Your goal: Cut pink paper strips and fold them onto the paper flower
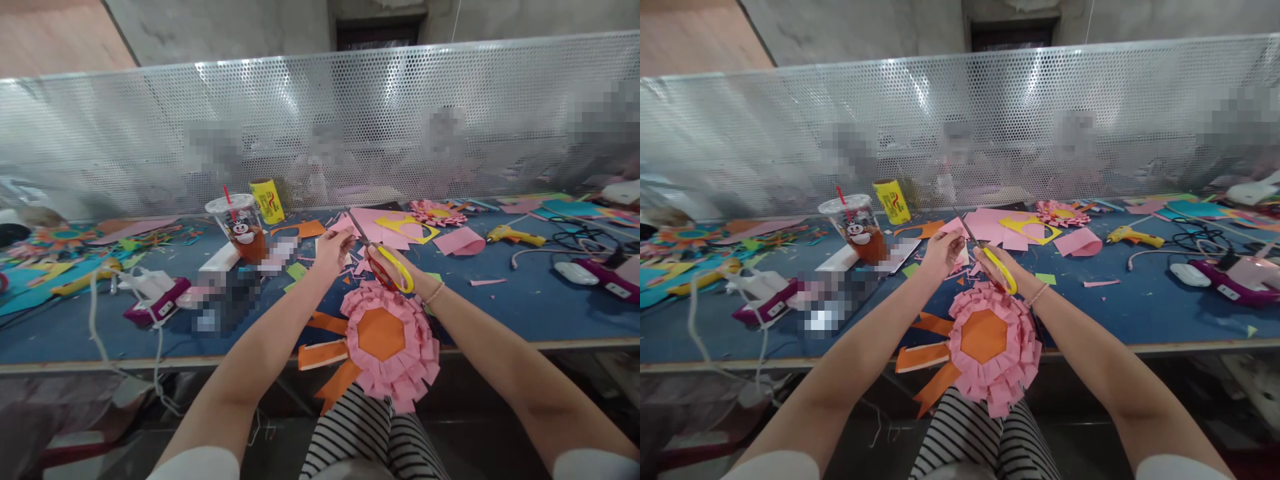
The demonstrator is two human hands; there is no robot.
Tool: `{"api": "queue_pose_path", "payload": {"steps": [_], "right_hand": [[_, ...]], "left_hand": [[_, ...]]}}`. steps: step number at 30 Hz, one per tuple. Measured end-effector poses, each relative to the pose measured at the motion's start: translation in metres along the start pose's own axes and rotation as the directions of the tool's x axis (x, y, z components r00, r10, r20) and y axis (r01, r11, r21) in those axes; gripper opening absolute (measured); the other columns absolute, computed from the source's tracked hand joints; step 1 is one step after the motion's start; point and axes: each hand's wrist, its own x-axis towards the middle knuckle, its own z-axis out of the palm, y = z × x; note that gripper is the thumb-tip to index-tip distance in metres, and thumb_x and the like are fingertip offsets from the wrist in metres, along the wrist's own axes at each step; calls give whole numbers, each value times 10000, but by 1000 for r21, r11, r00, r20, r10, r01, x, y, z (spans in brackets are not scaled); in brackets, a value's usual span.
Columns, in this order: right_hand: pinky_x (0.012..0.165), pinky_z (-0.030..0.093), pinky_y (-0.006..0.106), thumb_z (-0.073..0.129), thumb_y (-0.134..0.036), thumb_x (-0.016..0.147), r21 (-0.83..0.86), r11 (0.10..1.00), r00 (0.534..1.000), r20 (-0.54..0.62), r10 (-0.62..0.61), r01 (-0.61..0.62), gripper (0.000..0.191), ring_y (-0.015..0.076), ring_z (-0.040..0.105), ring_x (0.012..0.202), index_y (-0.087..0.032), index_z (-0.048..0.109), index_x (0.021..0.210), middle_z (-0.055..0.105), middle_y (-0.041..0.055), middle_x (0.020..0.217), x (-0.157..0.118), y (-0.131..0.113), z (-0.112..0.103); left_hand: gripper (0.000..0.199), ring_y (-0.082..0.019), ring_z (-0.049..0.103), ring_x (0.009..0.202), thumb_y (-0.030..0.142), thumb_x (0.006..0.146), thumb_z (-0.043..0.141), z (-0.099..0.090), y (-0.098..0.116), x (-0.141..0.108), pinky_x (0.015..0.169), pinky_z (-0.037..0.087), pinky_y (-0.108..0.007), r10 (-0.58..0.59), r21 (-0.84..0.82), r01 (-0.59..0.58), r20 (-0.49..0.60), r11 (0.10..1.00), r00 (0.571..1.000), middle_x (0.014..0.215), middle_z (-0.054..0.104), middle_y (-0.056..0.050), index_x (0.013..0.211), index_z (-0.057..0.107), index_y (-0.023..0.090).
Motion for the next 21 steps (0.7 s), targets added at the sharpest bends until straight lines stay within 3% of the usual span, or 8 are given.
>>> {"api": "queue_pose_path", "payload": {"steps": [7,13,21], "right_hand": [[394,287,212,331,-651,792,-146,989,999,-37,-28,22,483,76,357,416,-189,457,730,402,-47,485,-2,-6,7],[368,282,214,364,-646,780,30,998,998,-34,59,-58,458,78,341,374,-198,447,737,383,-61,449,-4,-8,14],[395,277,222,455,-635,739,135,990,999,-31,38,-33,433,73,330,407,-210,390,693,381,-67,487,-3,-5,13]], "left_hand": [[199,-48,563,497,133,544,739,-1,0,-2,547,468,-162,-11,-12,11,-5,1000,1000,541,606,15,586,546,121],[137,-43,566,491,118,583,711,0,1,-2,556,476,-154,-19,-8,19,-21,1000,1000,544,608,12,610,576,113],[119,-46,556,457,114,594,709,-2,-2,0,535,482,-153,-73,18,72,3,997,997,517,597,9,630,595,107]]}}
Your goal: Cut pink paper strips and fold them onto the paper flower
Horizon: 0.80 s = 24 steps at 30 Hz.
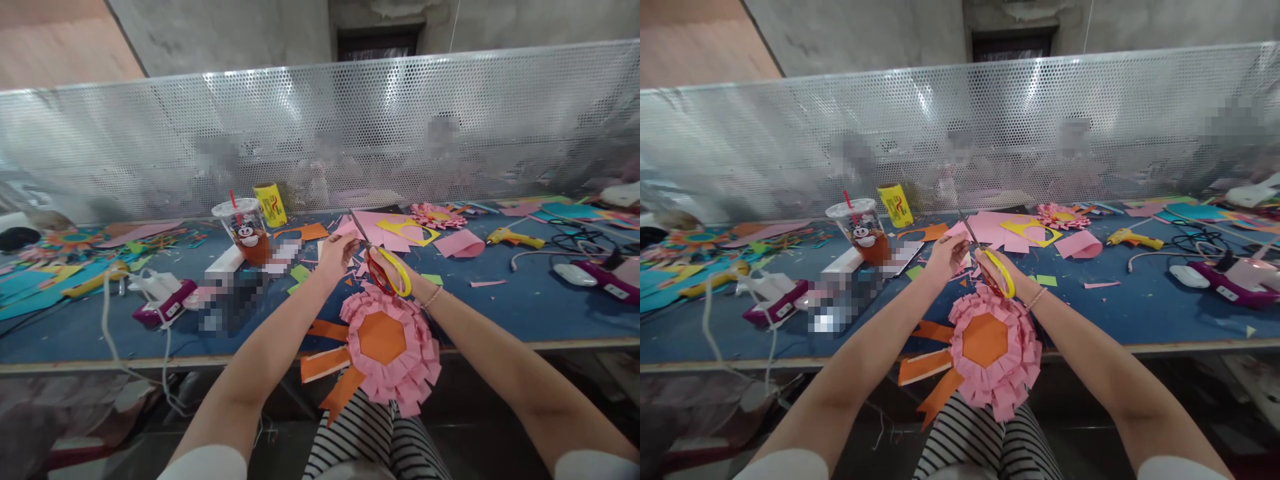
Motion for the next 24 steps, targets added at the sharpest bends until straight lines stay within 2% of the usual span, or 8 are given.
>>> {"api": "queue_pose_path", "payload": {"steps": [5,18,24], "right_hand": [[379,263,232,423,-632,763,-84,996,999,15,-33,34,440,79,322,391,-205,393,665,373,-57,457,-1,0,-3],[388,265,232,335,-709,744,-277,960,998,-43,-45,31,530,83,328,395,-194,441,677,371,-45,430,2,-9,-5],[396,296,236,273,-663,798,-316,946,992,-84,-97,66,495,91,346,386,-201,436,726,378,-48,456,11,0,-11]], "left_hand": [[126,-47,559,463,116,581,714,-1,-1,0,524,477,-149,-7,12,7,9,1000,1000,526,605,6,628,597,108],[245,-57,563,507,146,518,762,-2,-2,2,557,470,-176,14,8,-14,13,1000,1000,515,579,31,584,526,135],[219,-56,566,513,141,519,754,-1,-5,0,596,485,-189,-20,28,19,25,999,999,543,597,21,616,557,126]]}}
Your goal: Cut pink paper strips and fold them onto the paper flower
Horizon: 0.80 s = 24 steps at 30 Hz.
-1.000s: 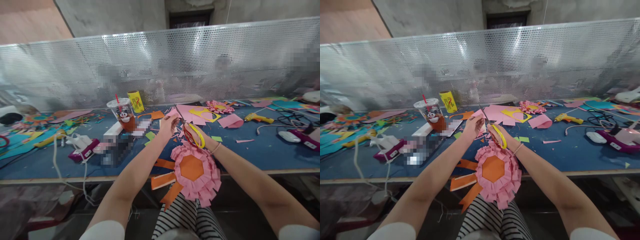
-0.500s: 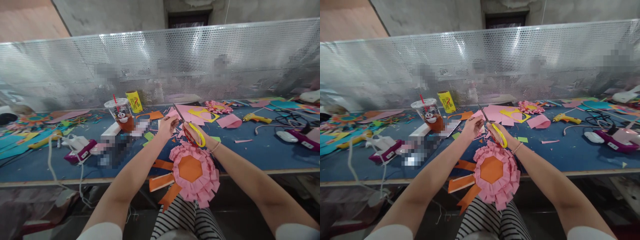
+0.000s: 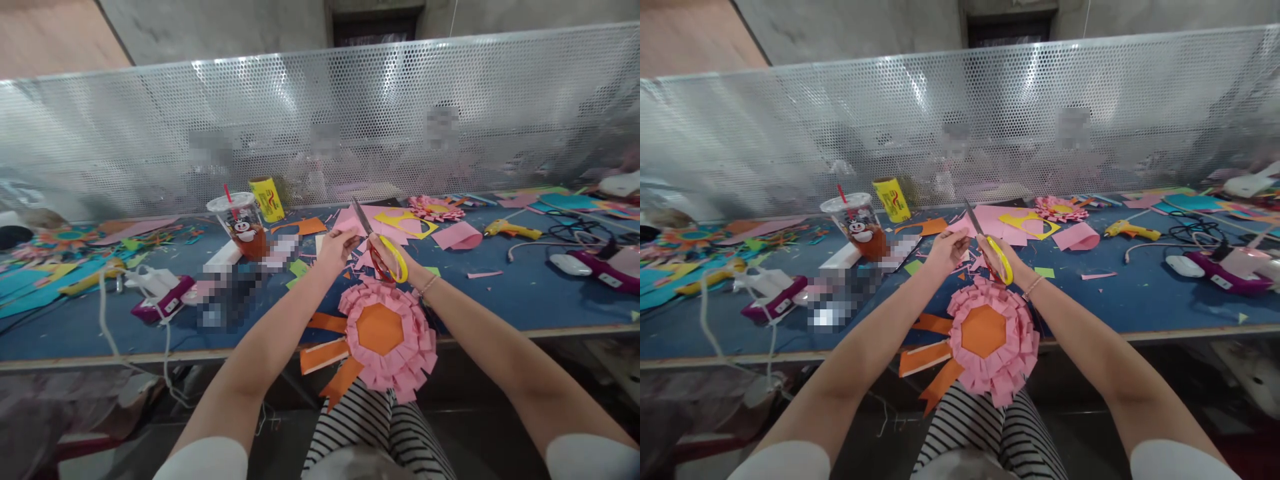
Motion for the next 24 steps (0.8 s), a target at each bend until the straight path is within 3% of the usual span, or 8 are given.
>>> {"api": "queue_pose_path", "payload": {"steps": [3,7,11,14,16,17,20,24], "right_hand": [[424,346,250,230,-595,843,-161,984,992,-115,57,-75,454,114,397,408,-197,443,797,398,-39,492,10,13,-13],[617,411,278,552,-426,755,-327,939,986,-159,54,-104,300,195,554,717,-164,492,888,577,76,770,16,32,-40],[763,394,337,544,-309,763,-774,594,975,-137,177,-217,302,288,552,929,-83,539,963,584,220,972,16,41,-58],[828,366,375,516,-320,779,-849,507,988,-137,69,-152,322,311,516,1006,-76,571,982,569,235,1028,14,30,-63],[785,384,335,471,-398,805,-779,626,998,1,59,-36,338,253,540,931,-119,592,954,599,167,997,12,17,-62],[728,398,304,458,-442,805,-700,713,977,177,117,41,352,215,556,852,-144,604,922,620,122,951,9,10,-60],[609,390,253,609,-511,659,-486,854,712,665,225,184,435,159,544,721,-184,612,947,632,53,927,1,-3,-52],[536,347,251,724,-463,496,-547,802,702,668,246,240,444,132,482,612,-174,611,813,603,41,823,-7,-5,-39]], "left_hand": [[222,-56,568,519,154,528,752,0,1,-1,570,476,-183,-12,43,11,25,999,1000,577,602,17,668,583,119],[230,-64,547,492,211,549,747,-2,-4,0,507,450,-188,-14,143,4,72,990,997,572,586,17,669,568,131],[241,-59,501,442,261,575,726,-4,-16,3,464,420,-193,91,314,-112,83,943,992,578,582,20,696,556,140],[234,-62,504,441,264,588,712,-5,-20,4,455,408,-190,101,373,-123,78,920,992,588,588,15,718,560,140],[228,-65,507,443,253,584,713,-6,-19,6,455,404,-190,109,385,-126,65,914,992,583,587,13,716,565,140],[225,-68,510,448,249,580,715,-7,-18,6,457,403,-191,112,386,-126,60,914,992,585,589,11,710,568,140],[213,-74,516,464,240,569,719,-9,-16,8,463,402,-192,116,389,-125,47,913,992,585,593,6,674,564,139],[204,-71,503,459,235,564,718,-10,-14,10,469,409,-193,132,397,-132,27,908,991,561,575,20,654,559,143]]}}
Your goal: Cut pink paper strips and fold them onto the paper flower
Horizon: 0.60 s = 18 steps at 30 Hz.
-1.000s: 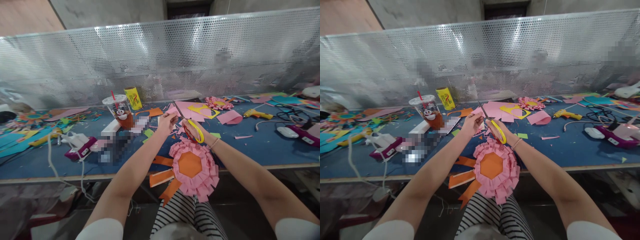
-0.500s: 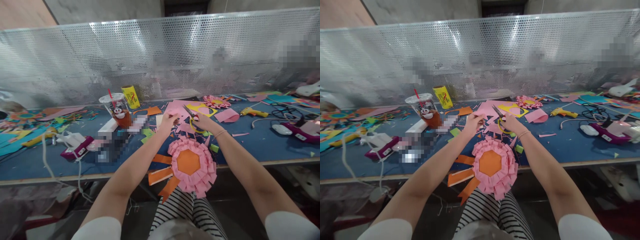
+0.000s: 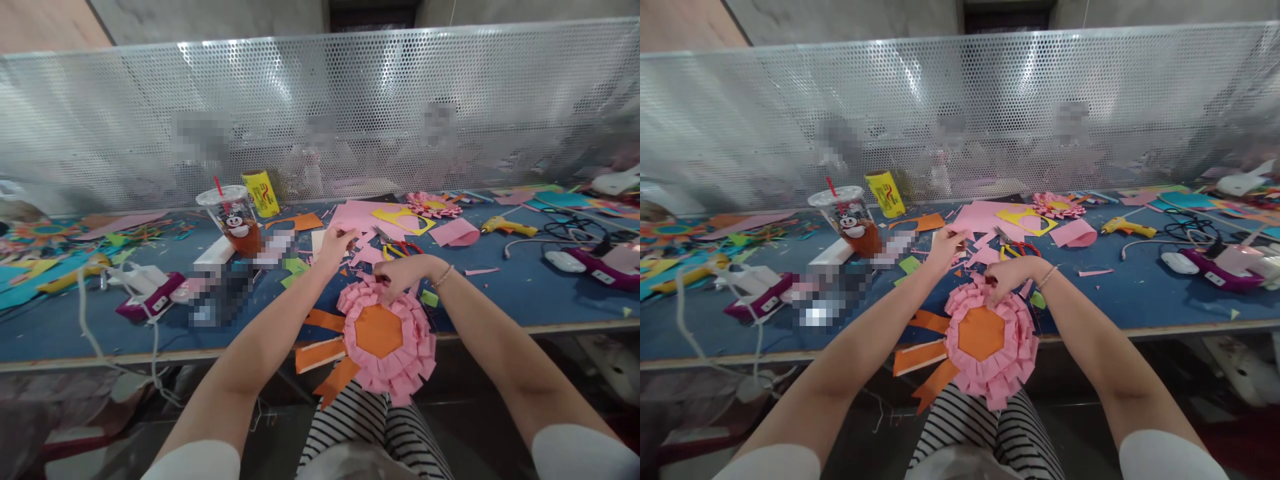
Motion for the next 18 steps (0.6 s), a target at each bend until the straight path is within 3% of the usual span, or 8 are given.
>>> {"api": "queue_pose_path", "payload": {"steps": [7,11,14,18], "right_hand": [[520,322,241,632,-383,632,142,988,997,20,-69,66,226,113,448,583,-171,564,671,554,-2,676,6,3,0],[503,293,229,611,-355,643,211,975,997,17,-74,69,207,96,405,558,-159,551,663,499,-28,610,7,8,-4],[519,283,226,582,-367,666,280,957,994,-90,-57,80,218,86,377,557,-155,532,654,461,-41,594,6,13,-7],[545,303,232,539,-355,683,355,934,962,-263,75,24,206,89,399,566,-151,556,701,485,-35,613,10,20,-7]], "left_hand": [[214,-67,486,455,270,568,719,-1,1,1,461,394,-190,12,0,-12,6,1000,1000,548,561,28,656,567,147],[222,-63,479,453,285,572,716,-2,1,2,461,393,-189,22,-8,-21,47,1000,999,545,554,30,667,570,147],[236,-63,493,463,281,561,721,-2,2,2,470,402,-189,10,-27,-8,61,1000,998,570,572,22,674,564,144],[253,-59,498,466,258,535,737,-2,4,2,477,408,-187,5,-40,-3,65,999,998,575,576,20,661,555,136]]}}
